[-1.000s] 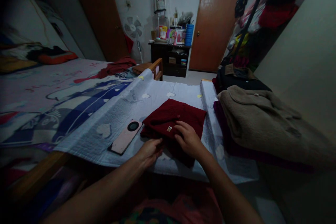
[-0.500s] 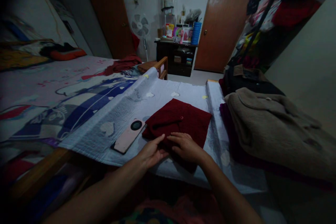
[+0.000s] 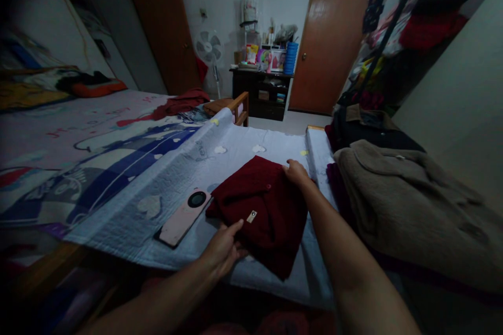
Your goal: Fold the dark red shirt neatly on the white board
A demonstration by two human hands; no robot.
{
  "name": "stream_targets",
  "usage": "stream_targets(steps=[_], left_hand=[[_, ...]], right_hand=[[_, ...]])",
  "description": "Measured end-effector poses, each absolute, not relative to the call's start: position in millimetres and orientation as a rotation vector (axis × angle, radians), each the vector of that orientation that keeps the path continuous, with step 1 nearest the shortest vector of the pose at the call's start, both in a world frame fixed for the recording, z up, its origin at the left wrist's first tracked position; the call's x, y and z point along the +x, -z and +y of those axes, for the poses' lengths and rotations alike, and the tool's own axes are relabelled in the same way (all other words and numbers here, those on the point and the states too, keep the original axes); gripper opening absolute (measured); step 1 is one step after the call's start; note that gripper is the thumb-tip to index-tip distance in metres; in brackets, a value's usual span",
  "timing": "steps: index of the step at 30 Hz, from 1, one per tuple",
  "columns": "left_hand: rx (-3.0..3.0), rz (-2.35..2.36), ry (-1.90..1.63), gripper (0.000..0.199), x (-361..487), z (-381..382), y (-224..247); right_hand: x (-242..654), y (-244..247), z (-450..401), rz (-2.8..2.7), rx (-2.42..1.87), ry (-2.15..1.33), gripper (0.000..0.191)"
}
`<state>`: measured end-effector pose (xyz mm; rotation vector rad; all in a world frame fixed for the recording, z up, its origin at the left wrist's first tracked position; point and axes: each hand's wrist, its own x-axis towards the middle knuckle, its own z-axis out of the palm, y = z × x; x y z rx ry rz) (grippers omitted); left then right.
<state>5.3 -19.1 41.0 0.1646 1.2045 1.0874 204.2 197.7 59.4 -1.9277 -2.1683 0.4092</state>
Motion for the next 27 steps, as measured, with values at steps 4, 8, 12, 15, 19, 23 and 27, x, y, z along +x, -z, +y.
stream_targets(steps=[4, 8, 12, 15, 19, 23, 27], left_hand=[[0.177, 1.164, -1.119, 0.049, 9, -20, -42], [0.208, 1.141, -1.142, 0.059, 9, -21, -38], [0.277, 1.146, -1.166, 0.064, 3, -21, -36], [0.337, 1.15, -1.183, 0.065, -6, -18, -38], [0.458, 1.165, -1.187, 0.062, -24, -11, -46], [0.597, 1.197, -1.157, 0.064, -50, 0, -57], [0.753, 1.19, -1.09, 0.058, -77, 24, -73]], right_hand=[[202, -50, 217, -2.228, -1.961, -0.528, 0.042], [197, -51, 231, -2.257, -1.984, -0.657, 0.034], [200, -62, 238, -2.243, -1.965, -0.829, 0.027], [206, -70, 237, -2.187, -1.933, -0.963, 0.021], [215, -73, 225, -2.041, -1.855, -1.169, 0.015], [225, -70, 204, -1.818, -1.779, -1.339, 0.02], [231, -69, 172, -1.588, -1.713, -1.42, 0.022]])
